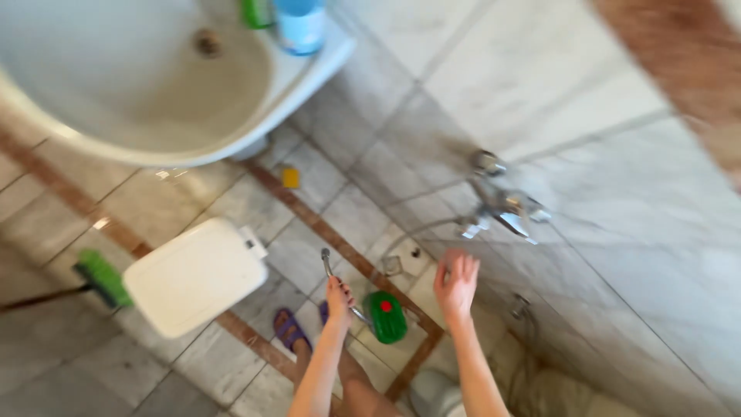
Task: Cleaning a portable toilet or bin in a bathroom using water and detergent.
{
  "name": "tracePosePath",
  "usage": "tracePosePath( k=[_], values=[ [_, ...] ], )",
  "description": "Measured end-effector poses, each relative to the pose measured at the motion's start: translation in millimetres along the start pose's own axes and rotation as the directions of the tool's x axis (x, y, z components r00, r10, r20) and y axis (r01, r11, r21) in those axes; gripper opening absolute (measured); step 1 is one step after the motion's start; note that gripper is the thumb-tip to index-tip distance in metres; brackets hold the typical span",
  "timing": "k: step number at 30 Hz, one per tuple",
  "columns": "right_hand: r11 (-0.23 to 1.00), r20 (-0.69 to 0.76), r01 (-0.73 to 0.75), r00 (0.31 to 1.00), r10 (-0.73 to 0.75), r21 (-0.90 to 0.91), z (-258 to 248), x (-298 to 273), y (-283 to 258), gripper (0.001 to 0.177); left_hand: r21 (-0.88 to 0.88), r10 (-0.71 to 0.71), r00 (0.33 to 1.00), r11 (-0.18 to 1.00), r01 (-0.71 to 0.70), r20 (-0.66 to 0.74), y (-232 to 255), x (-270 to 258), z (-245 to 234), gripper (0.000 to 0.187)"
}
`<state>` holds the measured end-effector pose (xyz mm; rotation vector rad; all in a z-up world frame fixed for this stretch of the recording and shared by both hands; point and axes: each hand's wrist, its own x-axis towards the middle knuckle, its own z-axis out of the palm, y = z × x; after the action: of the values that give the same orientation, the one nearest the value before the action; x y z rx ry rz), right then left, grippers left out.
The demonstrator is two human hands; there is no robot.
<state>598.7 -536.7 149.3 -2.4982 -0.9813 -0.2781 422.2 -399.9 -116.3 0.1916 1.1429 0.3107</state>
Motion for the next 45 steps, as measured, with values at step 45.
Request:
tracePosePath(
  k=[45],
  values=[
    [0.864, 0.052, -0.177, 0.972, 0.228, -0.472, -82, 139, 96, 0.053, 0.914, 0.399, 0.917, 0.376, -0.153, -0.011, -57, -69, 17, 0.048]
  ],
)
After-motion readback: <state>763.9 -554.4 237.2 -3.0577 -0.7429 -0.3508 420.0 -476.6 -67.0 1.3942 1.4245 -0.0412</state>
